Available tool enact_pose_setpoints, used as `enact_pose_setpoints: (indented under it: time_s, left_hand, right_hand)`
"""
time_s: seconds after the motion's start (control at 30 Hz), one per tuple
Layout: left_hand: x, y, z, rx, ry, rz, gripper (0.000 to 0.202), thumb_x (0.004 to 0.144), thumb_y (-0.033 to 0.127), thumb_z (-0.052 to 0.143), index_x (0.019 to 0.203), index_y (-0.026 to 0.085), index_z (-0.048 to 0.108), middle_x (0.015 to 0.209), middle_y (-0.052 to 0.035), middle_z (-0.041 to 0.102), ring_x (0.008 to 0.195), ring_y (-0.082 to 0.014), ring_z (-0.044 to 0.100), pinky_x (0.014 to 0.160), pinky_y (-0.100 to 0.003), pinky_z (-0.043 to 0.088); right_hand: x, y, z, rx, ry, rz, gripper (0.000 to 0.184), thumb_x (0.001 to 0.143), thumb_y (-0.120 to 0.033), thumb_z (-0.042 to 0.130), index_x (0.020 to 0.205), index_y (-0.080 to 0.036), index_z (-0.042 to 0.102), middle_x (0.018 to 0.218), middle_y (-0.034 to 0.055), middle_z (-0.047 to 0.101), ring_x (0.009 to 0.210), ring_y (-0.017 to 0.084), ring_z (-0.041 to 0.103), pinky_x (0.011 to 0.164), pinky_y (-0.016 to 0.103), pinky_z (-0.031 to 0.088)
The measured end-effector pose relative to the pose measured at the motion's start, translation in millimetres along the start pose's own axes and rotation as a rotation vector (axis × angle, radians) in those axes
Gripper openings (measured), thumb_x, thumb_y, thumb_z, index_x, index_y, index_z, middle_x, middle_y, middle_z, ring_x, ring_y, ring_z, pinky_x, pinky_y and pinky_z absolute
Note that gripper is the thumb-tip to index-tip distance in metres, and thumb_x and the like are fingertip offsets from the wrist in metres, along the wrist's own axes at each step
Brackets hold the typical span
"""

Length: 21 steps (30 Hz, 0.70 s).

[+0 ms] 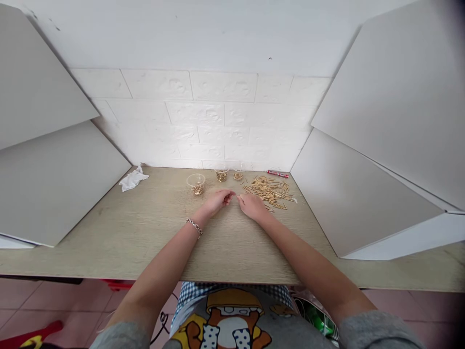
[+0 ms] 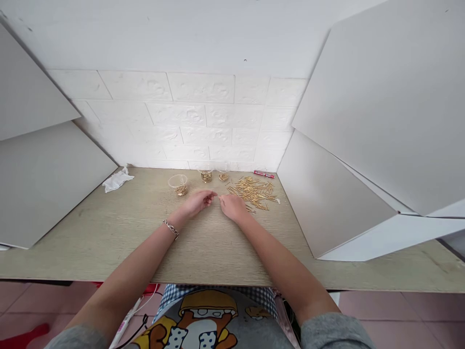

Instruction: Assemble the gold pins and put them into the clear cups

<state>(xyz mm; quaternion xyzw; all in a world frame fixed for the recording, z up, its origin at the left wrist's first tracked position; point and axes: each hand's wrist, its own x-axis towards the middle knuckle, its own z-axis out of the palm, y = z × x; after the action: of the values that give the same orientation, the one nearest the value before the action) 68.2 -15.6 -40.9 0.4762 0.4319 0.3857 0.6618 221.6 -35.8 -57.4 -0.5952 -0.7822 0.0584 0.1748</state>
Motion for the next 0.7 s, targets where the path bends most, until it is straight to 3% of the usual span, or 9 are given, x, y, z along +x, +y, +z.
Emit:
enact_pose_setpoints:
  time_s: [0.13, 0.3, 0.5, 0.6, 0.7]
  left_hand:
    - [-4, 1, 2.0, -0.211, -0.065, -0.092, 0.016, 0.079, 0.009, 0.05, 0.087, 0.009, 0.064, 0.07, -0.0033, 0.058, 0.055, -0.0057, 0.048, 0.052, -0.018, 0.039]
    - [-8, 5, 1.1, -0.256, -0.114, -0.078, 0.017, 0.083, 0.015, 0.053, 0.099, 0.014, 0.059, 0.087, -0.0063, 0.066, 0.061, -0.0068, 0.057, 0.054, -0.018, 0.043]
    - [-15, 10, 7.5, -0.275, -0.146, -0.027, 0.021, 0.088, 0.03, 0.048, 0.086, 0.011, 0.057, 0.07, -0.0057, 0.066, 0.055, -0.0078, 0.057, 0.053, -0.018, 0.043]
    - [-14, 10, 9.9, -0.274, -0.128, -0.033, 0.026, 0.088, 0.031, 0.047, 0.08, 0.009, 0.058, 0.068, -0.0067, 0.065, 0.056, -0.0074, 0.057, 0.055, -0.018, 0.044]
    - [-13, 10, 10.4, -0.318, -0.094, -0.061, 0.025, 0.09, 0.029, 0.045, 0.084, 0.01, 0.059, 0.074, -0.0081, 0.067, 0.066, -0.0095, 0.062, 0.059, -0.018, 0.045]
  right_hand:
    - [0, 3, 1, 0.106, 0.046, 0.041, 0.031, 0.089, -0.03, 0.035, 0.07, -0.02, 0.057, 0.069, 0.0069, 0.059, 0.065, 0.018, 0.052, 0.061, 0.028, 0.034]
    - [-2, 11, -6, 0.439, 0.239, 0.121, 0.03, 0.089, -0.033, 0.032, 0.067, -0.02, 0.048, 0.06, -0.0004, 0.049, 0.059, 0.015, 0.044, 0.057, 0.025, 0.032]
    - [-9, -2, -25, 0.779, 0.318, 0.095, 0.023, 0.08, -0.036, 0.046, 0.084, -0.019, 0.061, 0.076, 0.0023, 0.062, 0.068, 0.015, 0.053, 0.065, 0.026, 0.04]
    - [-12, -10, -28, 0.783, 0.335, 0.041, 0.024, 0.078, -0.033, 0.051, 0.089, -0.019, 0.067, 0.083, 0.0048, 0.066, 0.074, 0.017, 0.056, 0.069, 0.028, 0.042]
    - [-13, -11, -28, 0.7, 0.334, -0.003, 0.023, 0.078, -0.032, 0.053, 0.088, -0.02, 0.07, 0.076, 0.0043, 0.065, 0.069, 0.016, 0.055, 0.065, 0.028, 0.042]
